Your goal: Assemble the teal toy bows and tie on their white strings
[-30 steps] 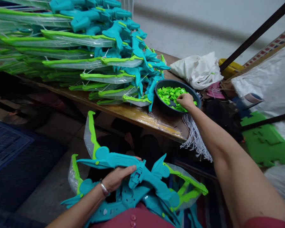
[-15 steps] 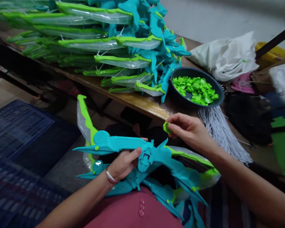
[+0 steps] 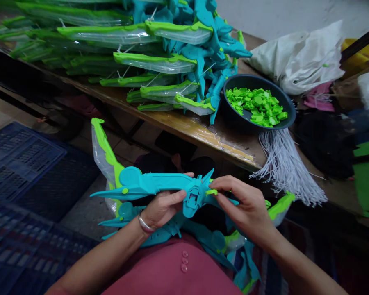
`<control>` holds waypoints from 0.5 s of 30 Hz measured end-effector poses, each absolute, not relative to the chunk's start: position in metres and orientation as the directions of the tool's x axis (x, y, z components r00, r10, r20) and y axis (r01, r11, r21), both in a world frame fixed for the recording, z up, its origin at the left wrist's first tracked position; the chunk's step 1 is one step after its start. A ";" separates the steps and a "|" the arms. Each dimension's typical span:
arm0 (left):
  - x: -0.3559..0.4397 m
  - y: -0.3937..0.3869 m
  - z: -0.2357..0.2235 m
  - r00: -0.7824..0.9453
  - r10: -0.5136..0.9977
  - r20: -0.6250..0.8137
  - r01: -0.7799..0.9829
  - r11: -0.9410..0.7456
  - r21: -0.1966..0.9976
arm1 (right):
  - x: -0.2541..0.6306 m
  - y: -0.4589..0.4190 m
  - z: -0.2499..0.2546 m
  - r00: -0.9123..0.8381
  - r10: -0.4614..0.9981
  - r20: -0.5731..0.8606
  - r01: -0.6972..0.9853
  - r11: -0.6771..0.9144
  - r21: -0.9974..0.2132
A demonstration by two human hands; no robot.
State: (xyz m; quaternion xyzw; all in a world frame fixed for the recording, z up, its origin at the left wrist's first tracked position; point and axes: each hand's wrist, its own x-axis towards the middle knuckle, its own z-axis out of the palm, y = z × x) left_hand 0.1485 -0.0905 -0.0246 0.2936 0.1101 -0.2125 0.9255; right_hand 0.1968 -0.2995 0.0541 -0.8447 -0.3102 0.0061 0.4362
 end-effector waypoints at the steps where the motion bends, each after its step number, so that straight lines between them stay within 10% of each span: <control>1: 0.149 -0.091 -0.025 0.886 -0.325 -0.330 0.456 0.738 0.497 | 0.193 -0.298 0.052 0.774 0.542 0.326 0.590 -0.434 -0.680; 15: 0.152 -0.118 -0.025 0.923 -0.279 -0.264 0.379 0.779 0.500 | 0.171 -0.287 0.032 0.640 0.541 0.545 0.703 -0.699 -0.131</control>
